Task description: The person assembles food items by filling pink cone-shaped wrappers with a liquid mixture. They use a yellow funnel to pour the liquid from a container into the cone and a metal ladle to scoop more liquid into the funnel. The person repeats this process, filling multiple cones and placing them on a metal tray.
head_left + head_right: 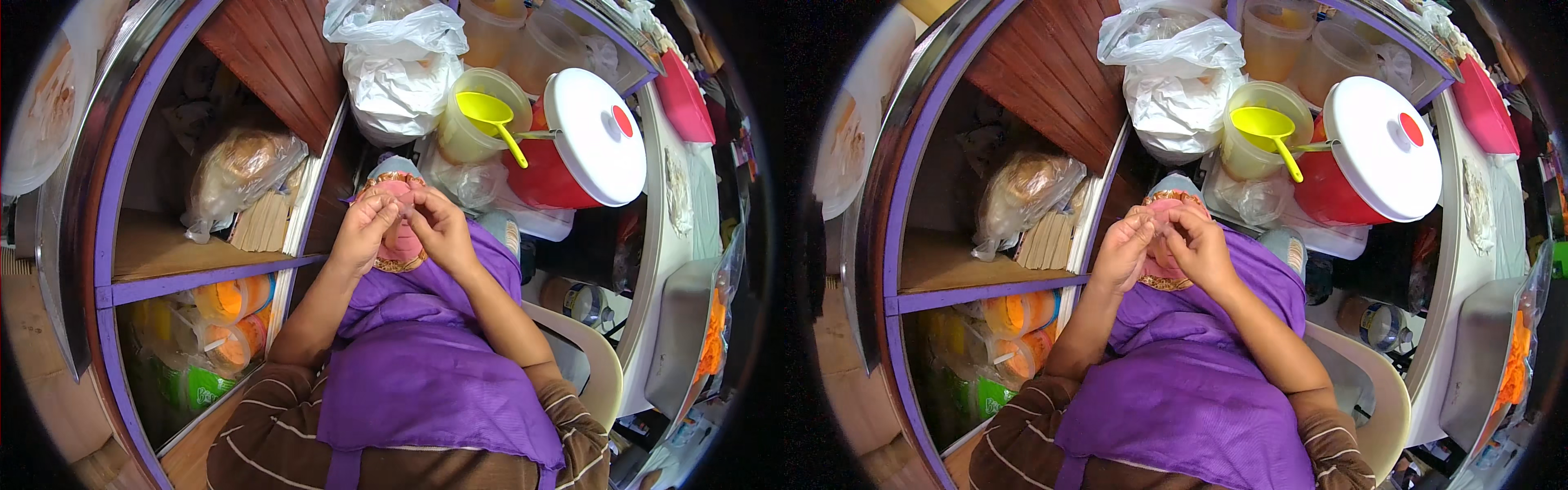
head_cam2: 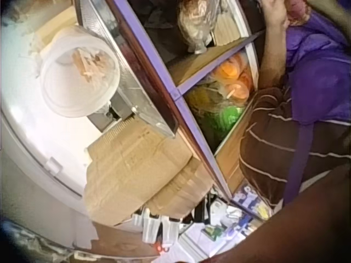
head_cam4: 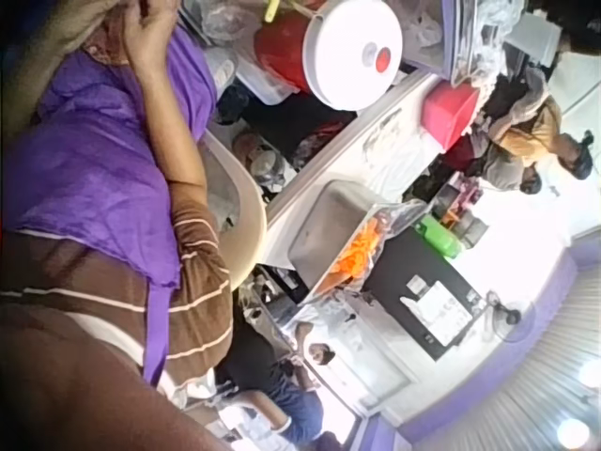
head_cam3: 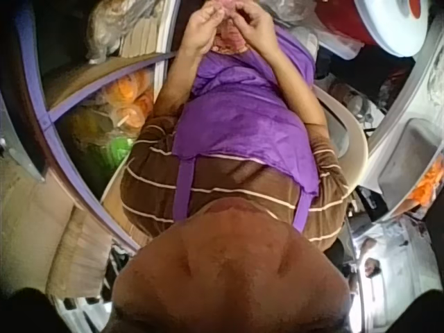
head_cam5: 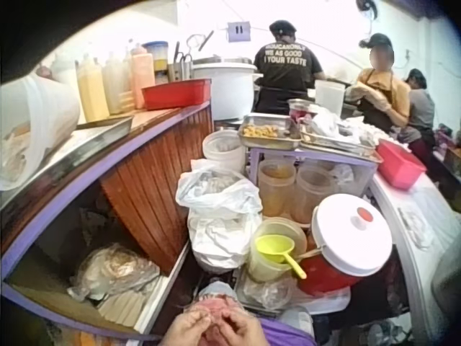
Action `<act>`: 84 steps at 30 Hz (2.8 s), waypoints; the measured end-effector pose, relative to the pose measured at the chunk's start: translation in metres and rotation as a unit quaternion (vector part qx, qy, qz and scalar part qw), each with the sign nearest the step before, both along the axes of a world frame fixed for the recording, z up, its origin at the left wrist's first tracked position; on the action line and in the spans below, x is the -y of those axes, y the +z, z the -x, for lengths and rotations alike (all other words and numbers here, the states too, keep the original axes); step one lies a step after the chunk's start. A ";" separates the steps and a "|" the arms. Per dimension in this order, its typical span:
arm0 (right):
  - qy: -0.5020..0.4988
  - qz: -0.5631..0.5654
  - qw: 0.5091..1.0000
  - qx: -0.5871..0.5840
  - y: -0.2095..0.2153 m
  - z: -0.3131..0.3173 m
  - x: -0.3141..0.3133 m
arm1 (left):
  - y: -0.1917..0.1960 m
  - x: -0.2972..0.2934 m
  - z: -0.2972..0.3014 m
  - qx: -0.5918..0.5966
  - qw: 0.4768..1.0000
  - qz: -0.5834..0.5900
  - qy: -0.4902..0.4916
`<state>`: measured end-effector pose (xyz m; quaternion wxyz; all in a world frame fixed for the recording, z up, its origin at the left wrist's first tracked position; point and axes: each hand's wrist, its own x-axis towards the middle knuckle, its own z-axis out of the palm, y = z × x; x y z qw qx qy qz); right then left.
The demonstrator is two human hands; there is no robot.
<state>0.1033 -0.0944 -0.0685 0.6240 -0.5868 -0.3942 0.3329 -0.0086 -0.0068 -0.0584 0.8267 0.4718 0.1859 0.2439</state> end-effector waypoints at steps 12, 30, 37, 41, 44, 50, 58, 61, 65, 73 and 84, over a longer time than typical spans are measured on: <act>-0.104 -0.059 0.967 0.225 0.026 0.010 0.004 | -0.014 0.015 0.000 -0.036 0.975 -0.182 0.123; -0.077 -0.034 0.979 0.184 0.034 0.008 0.009 | 0.013 0.018 0.011 -0.165 0.884 -0.413 0.142; -0.099 -0.021 0.988 0.121 0.037 0.010 0.016 | 0.013 0.020 0.012 -0.129 0.887 -0.424 0.130; -0.107 -0.007 0.987 0.118 0.054 0.007 0.022 | 0.021 0.023 0.014 -0.122 0.893 -0.416 0.119; -0.107 -0.033 0.989 0.101 0.065 0.005 0.024 | 0.023 0.025 0.014 -0.101 0.903 -0.407 0.090; -0.074 -0.053 0.995 0.048 0.087 0.009 0.029 | 0.026 0.035 0.017 -0.114 0.916 -0.383 0.042; -0.011 -0.200 0.936 0.290 0.174 0.018 0.048 | 0.125 0.025 0.036 -0.126 0.817 -0.559 -0.063; -0.018 -0.246 0.953 0.178 0.207 0.031 0.074 | 0.198 0.023 0.062 -0.099 0.729 -0.676 0.051; 0.014 -0.256 0.963 0.080 0.219 0.028 0.100 | 0.305 0.036 0.093 -0.081 0.713 -0.643 0.268; 0.119 -0.220 0.965 0.085 0.191 -0.005 0.101 | 0.390 -0.025 0.140 -0.141 0.611 -0.640 0.443; 0.146 -0.173 0.963 0.146 0.152 -0.035 0.099 | 0.369 -0.139 0.118 -0.281 0.403 -0.809 0.321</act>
